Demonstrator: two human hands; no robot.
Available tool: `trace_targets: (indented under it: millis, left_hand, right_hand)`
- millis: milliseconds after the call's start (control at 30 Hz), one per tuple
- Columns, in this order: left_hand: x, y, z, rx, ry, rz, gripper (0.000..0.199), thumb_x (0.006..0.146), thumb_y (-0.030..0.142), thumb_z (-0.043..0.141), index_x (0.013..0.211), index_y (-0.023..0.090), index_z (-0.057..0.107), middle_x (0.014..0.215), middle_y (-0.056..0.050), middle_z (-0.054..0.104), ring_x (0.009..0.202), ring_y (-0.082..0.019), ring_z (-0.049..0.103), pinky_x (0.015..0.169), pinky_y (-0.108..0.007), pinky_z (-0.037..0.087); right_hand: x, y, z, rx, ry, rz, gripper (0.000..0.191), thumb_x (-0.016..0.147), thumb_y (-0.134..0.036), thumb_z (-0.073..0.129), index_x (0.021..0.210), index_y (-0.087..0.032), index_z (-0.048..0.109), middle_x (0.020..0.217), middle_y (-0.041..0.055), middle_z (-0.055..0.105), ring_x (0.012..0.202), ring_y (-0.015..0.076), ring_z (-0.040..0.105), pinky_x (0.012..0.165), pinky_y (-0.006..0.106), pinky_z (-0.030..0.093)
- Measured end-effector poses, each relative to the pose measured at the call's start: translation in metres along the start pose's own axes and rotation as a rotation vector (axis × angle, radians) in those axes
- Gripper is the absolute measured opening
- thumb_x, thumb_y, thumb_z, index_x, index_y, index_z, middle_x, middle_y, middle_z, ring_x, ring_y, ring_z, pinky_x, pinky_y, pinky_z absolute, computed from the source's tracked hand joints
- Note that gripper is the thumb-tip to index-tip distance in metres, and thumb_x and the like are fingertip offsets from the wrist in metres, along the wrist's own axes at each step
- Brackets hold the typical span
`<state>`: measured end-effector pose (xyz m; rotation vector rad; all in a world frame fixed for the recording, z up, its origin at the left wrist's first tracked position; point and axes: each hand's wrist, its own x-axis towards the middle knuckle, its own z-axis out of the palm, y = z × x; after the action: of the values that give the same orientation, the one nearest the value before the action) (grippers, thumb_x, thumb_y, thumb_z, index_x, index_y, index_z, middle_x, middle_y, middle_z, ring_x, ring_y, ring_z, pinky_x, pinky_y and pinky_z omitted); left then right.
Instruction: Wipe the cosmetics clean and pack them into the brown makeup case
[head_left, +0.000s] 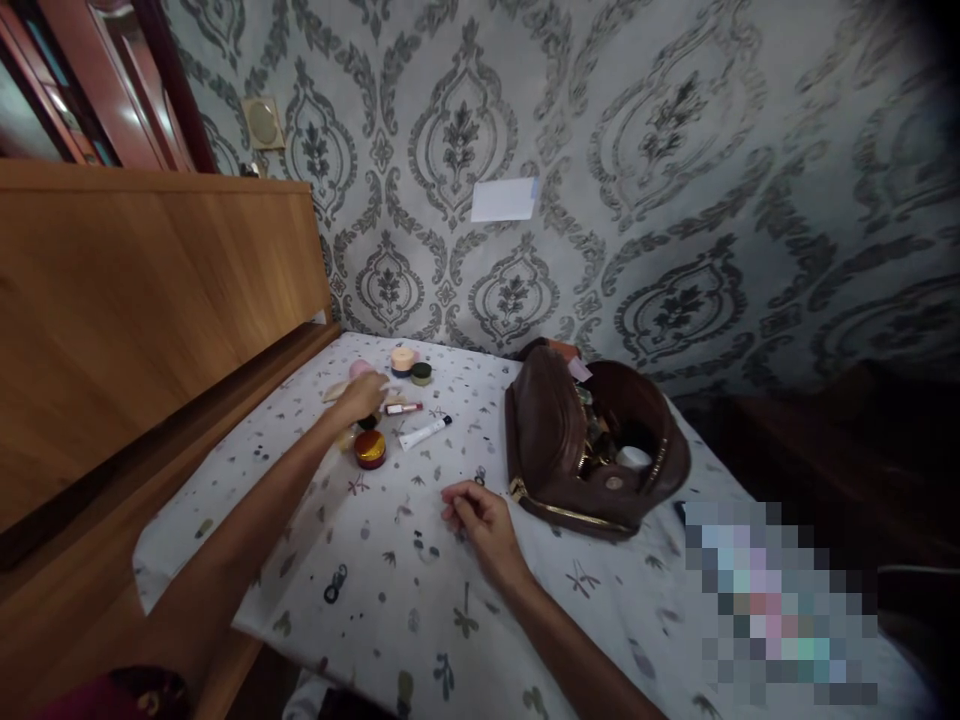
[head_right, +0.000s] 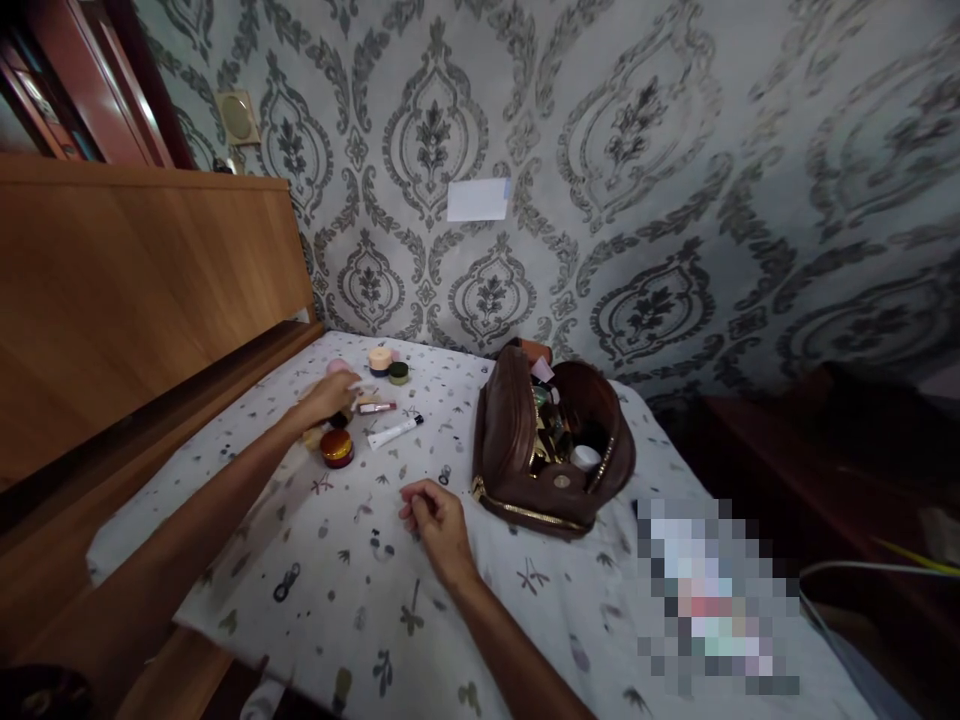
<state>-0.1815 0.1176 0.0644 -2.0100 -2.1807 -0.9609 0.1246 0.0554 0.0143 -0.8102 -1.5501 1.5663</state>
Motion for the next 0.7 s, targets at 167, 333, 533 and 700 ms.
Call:
trace_targets:
  millis: [167, 333, 533, 700]
  left_hand:
    - [-0.005, -0.030, -0.038, 0.126, -0.044, -0.062, 0.030, 0.095, 0.026, 0.042, 0.104, 0.013, 0.067, 0.095, -0.010, 0.070, 0.090, -0.024, 0.064, 0.083, -0.036, 0.050]
    - [-0.029, -0.034, -0.038, 0.178, -0.210, 0.032, 0.036, 0.085, 0.025, 0.054, 0.119, 0.020, 0.068, 0.114, -0.006, 0.070, 0.104, -0.023, 0.063, 0.094, -0.031, 0.048]
    - [-0.041, -0.021, -0.031, 0.290, -0.242, 0.022, 0.045, 0.088, 0.022, 0.051, 0.132, 0.026, 0.061, 0.137, -0.007, 0.059, 0.125, -0.029, 0.053, 0.104, -0.038, 0.042]
    - [-0.043, -0.015, -0.035, 0.364, -0.228, -0.006, 0.043, 0.095, 0.035, 0.048, 0.137, 0.026, 0.055, 0.138, -0.010, 0.057, 0.125, -0.030, 0.053, 0.100, -0.039, 0.045]
  right_hand:
    - [0.002, 0.002, 0.000, -0.015, 0.002, -0.002, 0.017, 0.075, -0.032, 0.059, 0.077, -0.017, 0.067, 0.060, 0.0011, 0.064, 0.051, 0.0120, 0.053, 0.052, 0.025, 0.041]
    - [0.002, 0.001, 0.000, -0.020, -0.013, 0.022, 0.017, 0.075, -0.033, 0.059, 0.077, -0.018, 0.066, 0.059, 0.0008, 0.063, 0.051, 0.0121, 0.053, 0.052, 0.025, 0.041]
    - [0.003, 0.002, 0.000, -0.032, 0.001, 0.013, 0.020, 0.073, -0.035, 0.059, 0.076, -0.017, 0.067, 0.058, 0.0012, 0.063, 0.050, 0.0120, 0.052, 0.052, 0.025, 0.041]
    - [0.004, 0.003, 0.000, -0.045, -0.022, 0.003, 0.019, 0.074, -0.034, 0.059, 0.077, -0.017, 0.067, 0.059, 0.0009, 0.063, 0.049, 0.0116, 0.052, 0.051, 0.025, 0.041]
